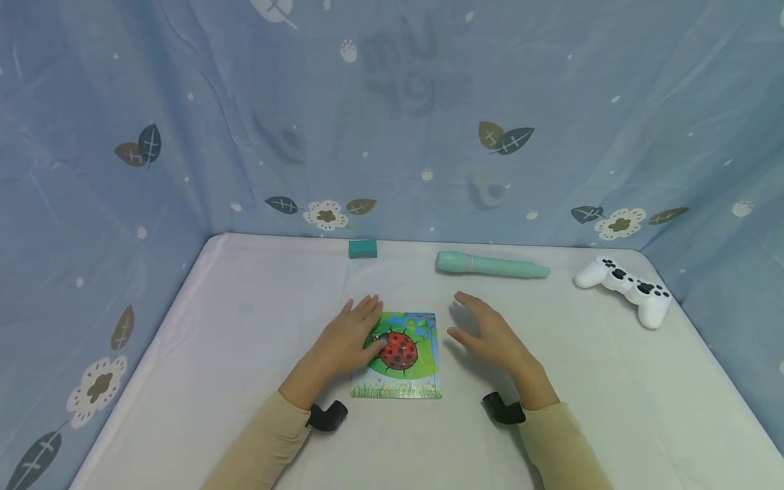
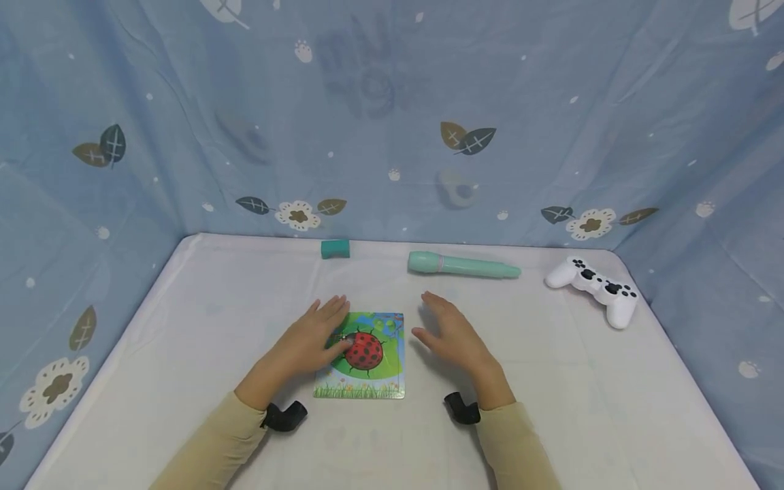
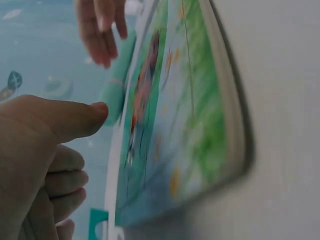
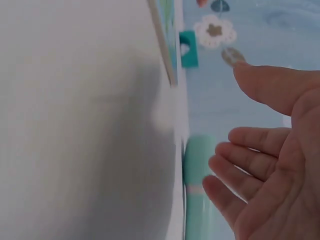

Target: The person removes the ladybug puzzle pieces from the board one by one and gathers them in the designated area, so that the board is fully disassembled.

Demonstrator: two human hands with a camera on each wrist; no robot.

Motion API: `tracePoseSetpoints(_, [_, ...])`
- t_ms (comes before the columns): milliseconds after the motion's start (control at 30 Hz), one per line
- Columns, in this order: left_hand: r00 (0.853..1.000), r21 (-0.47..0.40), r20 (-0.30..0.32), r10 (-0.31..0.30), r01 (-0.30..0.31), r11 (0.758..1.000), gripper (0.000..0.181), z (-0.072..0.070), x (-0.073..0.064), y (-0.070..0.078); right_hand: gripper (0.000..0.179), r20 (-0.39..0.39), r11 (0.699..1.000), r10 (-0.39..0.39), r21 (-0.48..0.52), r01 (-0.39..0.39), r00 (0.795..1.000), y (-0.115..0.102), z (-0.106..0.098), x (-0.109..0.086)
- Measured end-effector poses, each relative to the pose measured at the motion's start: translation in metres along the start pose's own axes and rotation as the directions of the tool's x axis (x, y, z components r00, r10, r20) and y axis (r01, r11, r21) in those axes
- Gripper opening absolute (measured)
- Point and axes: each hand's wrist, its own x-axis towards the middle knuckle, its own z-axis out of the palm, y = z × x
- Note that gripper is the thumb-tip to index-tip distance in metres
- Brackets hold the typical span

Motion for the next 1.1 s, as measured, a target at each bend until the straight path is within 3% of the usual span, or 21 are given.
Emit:
tracePoseSetpoints(233, [0.998, -0.184, -0.043, 0.041, -0.049, 0.982, 0.059, 0.019, 0.008, 0.016, 0.048, 0.043, 0.982, -0.120, 0.154, 0.112, 0.992, -0.015, 0.024, 0.023])
tracePoseSetpoints(367, [0.998, -0.251, -0.049, 0.033, -0.044, 0.967, 0.058, 0.035, 0.006, 0.019, 0.042, 0.067, 0.977, -0.169, 0.142, 0.159, 0.983, -0.016, 0.036, 0.026])
tracePoseSetpoints(533, [0.998, -0.257, -0.059, 0.036, -0.050, 0.965, 0.057, 0.045, 0.008, 0.018, 0.040, 0.077, 0.979, -0.157, 0.140, 0.145, 0.985, -0.011, 0.042, 0.027])
tracePoseSetpoints(1100, [0.997, -0.248, -0.069, 0.041, -0.057, 0.967, 0.056, 0.045, 0.010, 0.016, 0.041, 0.101, 0.982, -0.141, 0.142, 0.126, 0.985, -0.012, 0.049, 0.031])
